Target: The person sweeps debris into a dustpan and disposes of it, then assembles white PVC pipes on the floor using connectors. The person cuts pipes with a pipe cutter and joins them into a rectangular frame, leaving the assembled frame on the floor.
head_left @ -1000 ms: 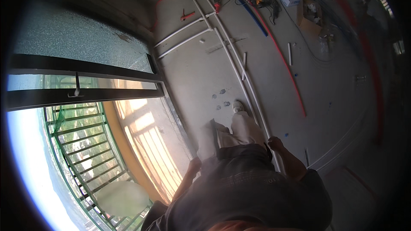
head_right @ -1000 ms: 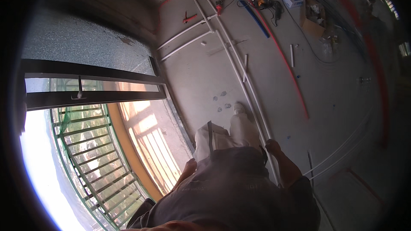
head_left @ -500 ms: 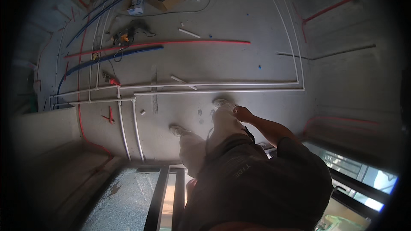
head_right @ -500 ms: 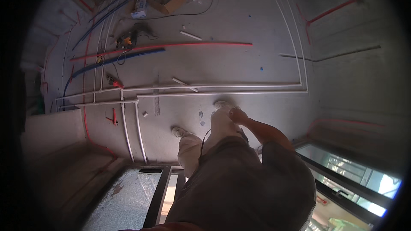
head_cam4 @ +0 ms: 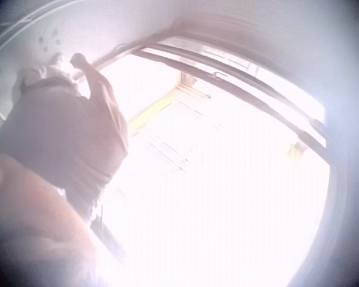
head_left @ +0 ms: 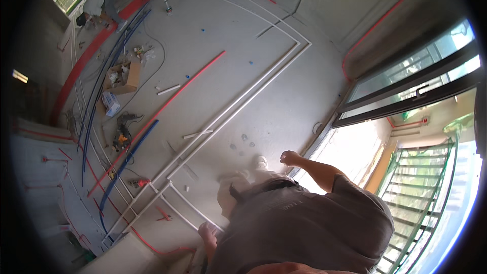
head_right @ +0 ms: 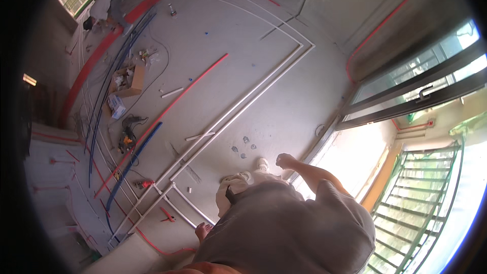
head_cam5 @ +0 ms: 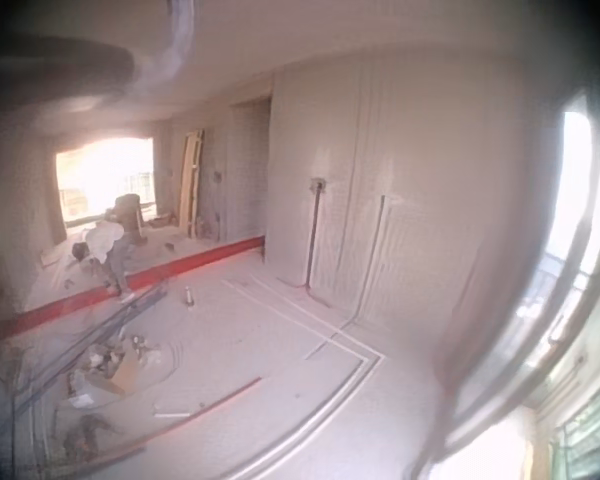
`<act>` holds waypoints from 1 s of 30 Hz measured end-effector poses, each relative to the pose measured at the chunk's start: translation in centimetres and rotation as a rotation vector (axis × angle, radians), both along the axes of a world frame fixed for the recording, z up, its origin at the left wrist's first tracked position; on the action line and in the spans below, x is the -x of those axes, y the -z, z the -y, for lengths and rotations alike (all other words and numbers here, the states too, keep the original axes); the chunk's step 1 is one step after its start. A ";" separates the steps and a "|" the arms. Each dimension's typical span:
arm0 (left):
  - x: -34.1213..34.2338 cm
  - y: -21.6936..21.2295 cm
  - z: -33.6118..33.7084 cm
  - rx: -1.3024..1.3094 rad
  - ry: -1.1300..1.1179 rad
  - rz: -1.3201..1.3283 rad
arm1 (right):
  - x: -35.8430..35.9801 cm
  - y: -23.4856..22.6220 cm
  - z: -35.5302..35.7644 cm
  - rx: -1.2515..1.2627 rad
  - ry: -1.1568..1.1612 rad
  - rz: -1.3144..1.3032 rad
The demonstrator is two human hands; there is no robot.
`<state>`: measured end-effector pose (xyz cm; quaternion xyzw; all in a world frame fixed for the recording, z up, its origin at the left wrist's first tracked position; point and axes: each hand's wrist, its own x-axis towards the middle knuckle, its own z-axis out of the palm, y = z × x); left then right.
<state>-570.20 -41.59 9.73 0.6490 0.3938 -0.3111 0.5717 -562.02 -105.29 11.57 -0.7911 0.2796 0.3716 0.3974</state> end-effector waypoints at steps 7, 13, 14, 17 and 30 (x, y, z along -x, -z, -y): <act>-5.0 3.2 6.3 -0.513 1.537 1.149 | 10.4 1.1 4.5 0.086 0.179 0.148; -6.7 5.0 6.5 -0.439 1.578 0.816 | 15.5 1.7 5.5 0.193 0.243 0.130; -7.3 5.1 6.3 -0.498 1.659 0.836 | 15.9 2.0 5.3 0.175 0.248 0.140; -7.8 4.2 4.6 -0.560 1.571 0.944 | 16.6 3.1 4.0 0.064 0.375 0.081; -11.1 -2.0 12.5 -0.589 1.774 0.741 | 17.6 5.1 7.1 0.125 0.441 0.136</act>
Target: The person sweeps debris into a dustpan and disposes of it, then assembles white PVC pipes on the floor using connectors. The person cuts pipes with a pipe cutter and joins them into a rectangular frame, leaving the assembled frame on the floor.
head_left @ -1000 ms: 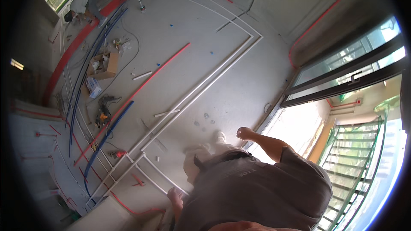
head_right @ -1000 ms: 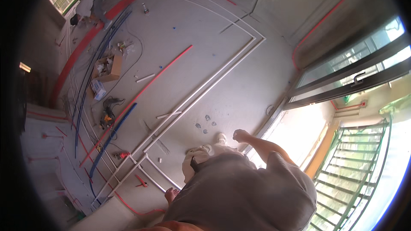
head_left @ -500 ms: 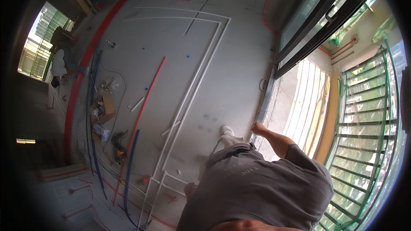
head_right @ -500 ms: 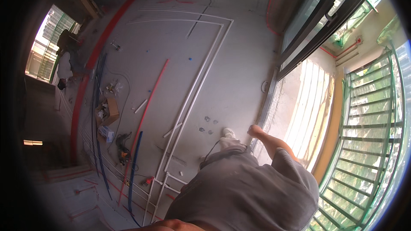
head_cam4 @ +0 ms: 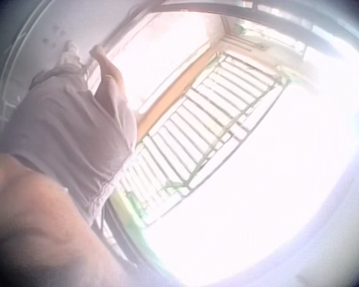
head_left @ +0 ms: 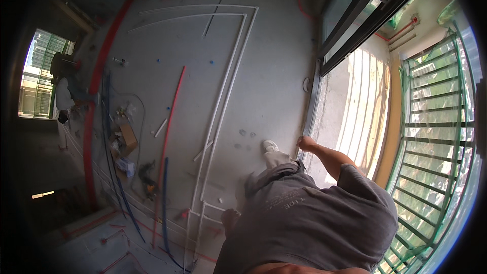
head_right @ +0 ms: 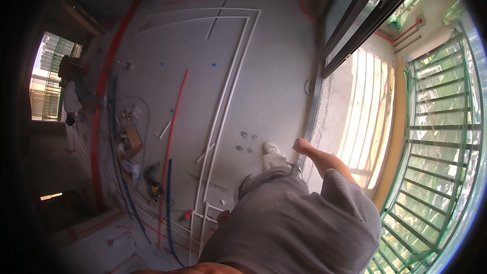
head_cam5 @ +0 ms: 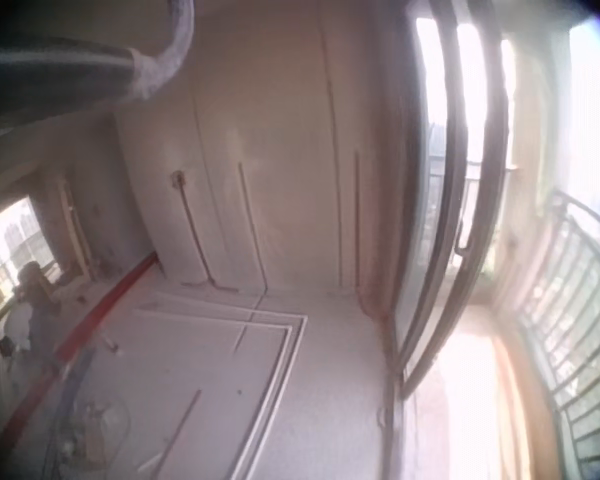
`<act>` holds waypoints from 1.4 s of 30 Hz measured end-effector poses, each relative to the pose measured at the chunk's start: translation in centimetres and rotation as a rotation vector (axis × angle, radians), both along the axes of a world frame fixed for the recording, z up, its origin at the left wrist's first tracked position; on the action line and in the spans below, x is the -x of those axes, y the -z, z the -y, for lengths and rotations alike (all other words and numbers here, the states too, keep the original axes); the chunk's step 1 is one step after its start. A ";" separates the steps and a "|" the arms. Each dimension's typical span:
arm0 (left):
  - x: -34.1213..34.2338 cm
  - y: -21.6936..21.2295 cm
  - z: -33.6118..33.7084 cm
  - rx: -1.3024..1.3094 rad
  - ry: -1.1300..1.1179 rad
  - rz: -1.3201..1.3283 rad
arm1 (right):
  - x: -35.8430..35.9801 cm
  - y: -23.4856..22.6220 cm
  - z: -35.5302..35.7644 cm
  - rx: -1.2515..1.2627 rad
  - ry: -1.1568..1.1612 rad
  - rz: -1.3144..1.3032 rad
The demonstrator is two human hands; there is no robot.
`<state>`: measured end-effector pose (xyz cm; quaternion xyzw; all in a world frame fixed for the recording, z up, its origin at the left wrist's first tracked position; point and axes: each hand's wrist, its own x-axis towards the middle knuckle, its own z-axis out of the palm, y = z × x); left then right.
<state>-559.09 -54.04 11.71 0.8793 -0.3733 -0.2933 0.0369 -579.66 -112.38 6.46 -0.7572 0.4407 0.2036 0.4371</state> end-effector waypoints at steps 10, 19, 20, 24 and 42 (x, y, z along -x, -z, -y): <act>-0.8 -2.1 -0.1 0.135 -0.092 -0.168 | -4.0 0.2 0.2 -0.029 0.046 -0.080; -16.9 1.3 -0.4 -0.048 -0.007 -0.138 | -11.4 -1.4 0.1 0.077 -0.198 0.112; -20.0 1.2 0.6 -0.032 -0.027 -0.146 | -11.7 -1.4 0.2 -0.045 0.117 0.114; -33.8 0.3 7.4 0.100 -0.602 -0.450 | -11.6 -0.4 0.7 -0.079 0.213 -0.041; -72.0 -0.4 44.6 0.214 -0.136 -0.580 | -42.0 1.3 26.6 -0.147 0.812 0.130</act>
